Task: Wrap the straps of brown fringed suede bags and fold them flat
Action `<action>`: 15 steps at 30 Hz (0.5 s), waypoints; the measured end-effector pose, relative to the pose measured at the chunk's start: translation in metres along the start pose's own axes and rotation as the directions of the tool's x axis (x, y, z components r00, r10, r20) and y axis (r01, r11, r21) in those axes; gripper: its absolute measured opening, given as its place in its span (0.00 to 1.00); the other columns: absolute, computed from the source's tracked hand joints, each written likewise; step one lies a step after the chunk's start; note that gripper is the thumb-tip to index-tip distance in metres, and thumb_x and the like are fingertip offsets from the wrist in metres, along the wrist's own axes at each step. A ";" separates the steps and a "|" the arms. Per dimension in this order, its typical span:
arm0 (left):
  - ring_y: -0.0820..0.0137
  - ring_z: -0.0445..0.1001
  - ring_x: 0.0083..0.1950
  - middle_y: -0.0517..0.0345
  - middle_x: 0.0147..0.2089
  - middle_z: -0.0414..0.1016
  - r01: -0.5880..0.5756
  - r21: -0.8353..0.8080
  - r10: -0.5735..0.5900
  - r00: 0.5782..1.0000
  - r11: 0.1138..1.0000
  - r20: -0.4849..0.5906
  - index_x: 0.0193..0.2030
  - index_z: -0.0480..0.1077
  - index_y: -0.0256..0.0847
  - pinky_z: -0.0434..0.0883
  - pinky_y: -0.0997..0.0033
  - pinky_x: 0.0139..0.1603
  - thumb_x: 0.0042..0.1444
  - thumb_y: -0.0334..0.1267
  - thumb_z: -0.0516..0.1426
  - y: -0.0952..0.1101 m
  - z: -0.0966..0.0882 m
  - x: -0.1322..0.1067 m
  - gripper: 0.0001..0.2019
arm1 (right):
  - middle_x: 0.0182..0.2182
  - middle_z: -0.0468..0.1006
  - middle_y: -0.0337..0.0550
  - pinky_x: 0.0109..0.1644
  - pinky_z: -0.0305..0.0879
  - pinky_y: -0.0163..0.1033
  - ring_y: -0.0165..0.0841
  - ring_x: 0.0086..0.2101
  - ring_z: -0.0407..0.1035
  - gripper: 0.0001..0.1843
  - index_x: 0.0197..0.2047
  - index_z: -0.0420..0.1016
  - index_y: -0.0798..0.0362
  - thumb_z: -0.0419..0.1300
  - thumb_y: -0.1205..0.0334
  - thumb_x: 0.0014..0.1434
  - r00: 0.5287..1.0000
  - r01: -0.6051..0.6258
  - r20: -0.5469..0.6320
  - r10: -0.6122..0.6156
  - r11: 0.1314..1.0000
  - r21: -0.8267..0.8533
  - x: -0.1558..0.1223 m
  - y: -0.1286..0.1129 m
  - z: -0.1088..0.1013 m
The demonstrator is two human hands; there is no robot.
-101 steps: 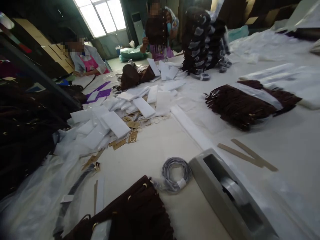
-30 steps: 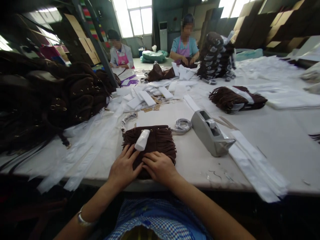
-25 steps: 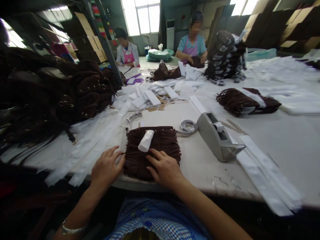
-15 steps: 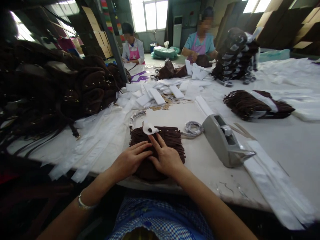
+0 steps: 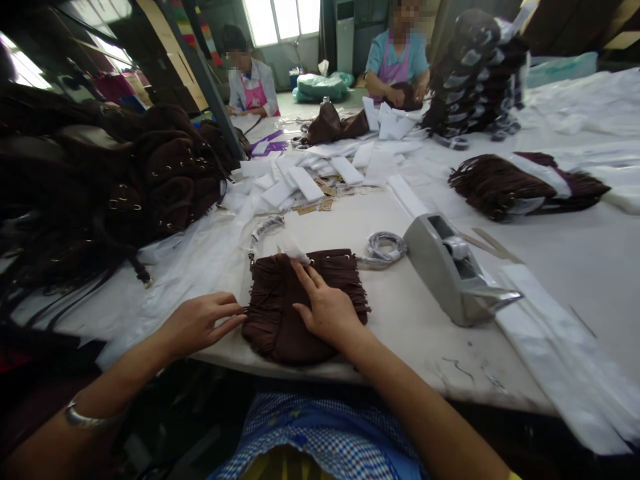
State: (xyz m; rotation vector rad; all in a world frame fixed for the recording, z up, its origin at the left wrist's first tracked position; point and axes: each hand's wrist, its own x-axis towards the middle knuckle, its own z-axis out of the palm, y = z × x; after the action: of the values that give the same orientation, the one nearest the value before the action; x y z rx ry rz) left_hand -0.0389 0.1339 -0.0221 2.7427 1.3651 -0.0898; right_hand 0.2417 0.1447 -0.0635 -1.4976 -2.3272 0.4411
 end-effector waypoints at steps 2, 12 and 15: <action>0.68 0.74 0.41 0.55 0.40 0.75 0.029 0.013 -0.029 1.000 0.999 -0.012 0.35 0.77 0.44 0.67 0.70 0.39 0.67 0.51 0.47 -0.002 0.000 0.005 0.21 | 0.70 0.53 0.41 0.47 0.74 0.48 0.45 0.49 0.74 0.45 0.74 0.32 0.40 0.56 0.53 0.63 1.000 -0.006 0.010 0.006 1.000 -0.008 -0.001 0.001 0.000; 0.63 0.77 0.45 0.52 0.47 0.77 0.374 -0.058 -0.374 0.879 0.925 -0.295 0.41 0.75 0.41 0.72 0.67 0.44 0.65 0.44 0.52 -0.004 -0.007 -0.003 0.13 | 0.70 0.53 0.41 0.44 0.74 0.46 0.44 0.48 0.75 0.40 0.74 0.38 0.43 0.54 0.53 0.64 1.000 -0.020 0.013 0.020 1.000 -0.004 -0.003 0.004 0.003; 0.63 0.69 0.60 0.50 0.59 0.70 -0.067 -0.221 0.009 0.967 0.973 -0.253 0.55 0.70 0.44 0.67 0.63 0.61 0.65 0.41 0.53 0.036 -0.011 0.024 0.13 | 0.70 0.53 0.42 0.43 0.74 0.45 0.44 0.47 0.75 0.41 0.74 0.37 0.42 0.54 0.53 0.64 1.000 -0.025 0.018 0.024 1.000 0.011 -0.002 0.004 0.002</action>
State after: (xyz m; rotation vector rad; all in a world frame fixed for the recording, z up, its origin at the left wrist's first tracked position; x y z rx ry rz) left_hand 0.0044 0.1323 -0.0116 2.6515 1.2806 0.4054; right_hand 0.2449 0.1438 -0.0667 -1.5244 -2.3181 0.4753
